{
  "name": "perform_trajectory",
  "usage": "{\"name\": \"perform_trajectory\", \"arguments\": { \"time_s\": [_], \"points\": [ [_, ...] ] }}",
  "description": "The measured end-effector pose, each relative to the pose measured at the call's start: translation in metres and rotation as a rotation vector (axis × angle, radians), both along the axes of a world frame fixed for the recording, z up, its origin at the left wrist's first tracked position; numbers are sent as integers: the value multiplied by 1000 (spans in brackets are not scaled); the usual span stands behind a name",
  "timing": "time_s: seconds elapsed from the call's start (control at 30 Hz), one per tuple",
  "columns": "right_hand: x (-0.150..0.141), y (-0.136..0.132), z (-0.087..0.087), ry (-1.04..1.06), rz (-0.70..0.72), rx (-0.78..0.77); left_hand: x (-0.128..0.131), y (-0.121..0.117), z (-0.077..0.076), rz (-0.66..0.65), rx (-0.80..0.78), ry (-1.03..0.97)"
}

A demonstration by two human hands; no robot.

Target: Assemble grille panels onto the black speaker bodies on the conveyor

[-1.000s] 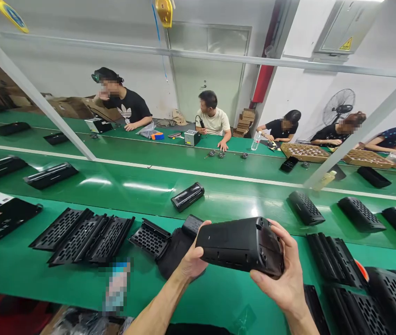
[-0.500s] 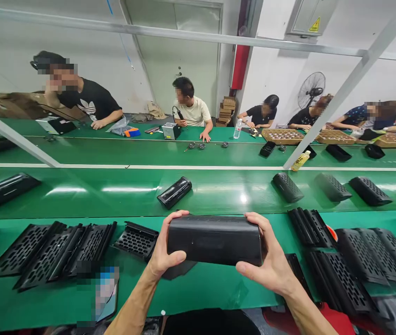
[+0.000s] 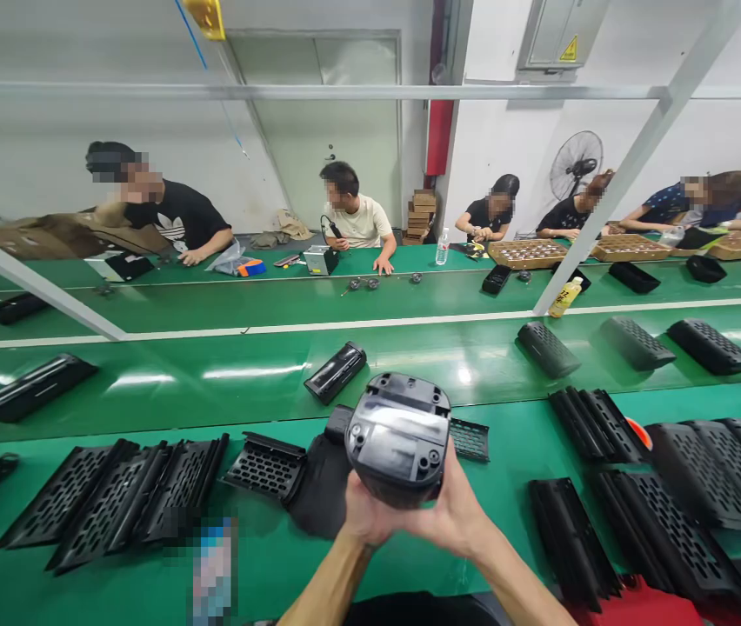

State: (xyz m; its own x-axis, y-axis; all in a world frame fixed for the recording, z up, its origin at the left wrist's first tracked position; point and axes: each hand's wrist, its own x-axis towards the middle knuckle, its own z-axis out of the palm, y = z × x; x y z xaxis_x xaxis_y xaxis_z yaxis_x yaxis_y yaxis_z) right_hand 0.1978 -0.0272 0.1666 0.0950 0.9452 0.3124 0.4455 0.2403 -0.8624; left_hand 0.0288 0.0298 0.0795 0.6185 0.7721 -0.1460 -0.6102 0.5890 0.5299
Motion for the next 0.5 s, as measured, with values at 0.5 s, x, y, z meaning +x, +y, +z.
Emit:
{"name": "perform_trajectory", "arguments": {
  "time_s": [0.5],
  "points": [
    [64,-8,7,-418,52,-105,-61,35,62,165,727,641]
  ]
}}
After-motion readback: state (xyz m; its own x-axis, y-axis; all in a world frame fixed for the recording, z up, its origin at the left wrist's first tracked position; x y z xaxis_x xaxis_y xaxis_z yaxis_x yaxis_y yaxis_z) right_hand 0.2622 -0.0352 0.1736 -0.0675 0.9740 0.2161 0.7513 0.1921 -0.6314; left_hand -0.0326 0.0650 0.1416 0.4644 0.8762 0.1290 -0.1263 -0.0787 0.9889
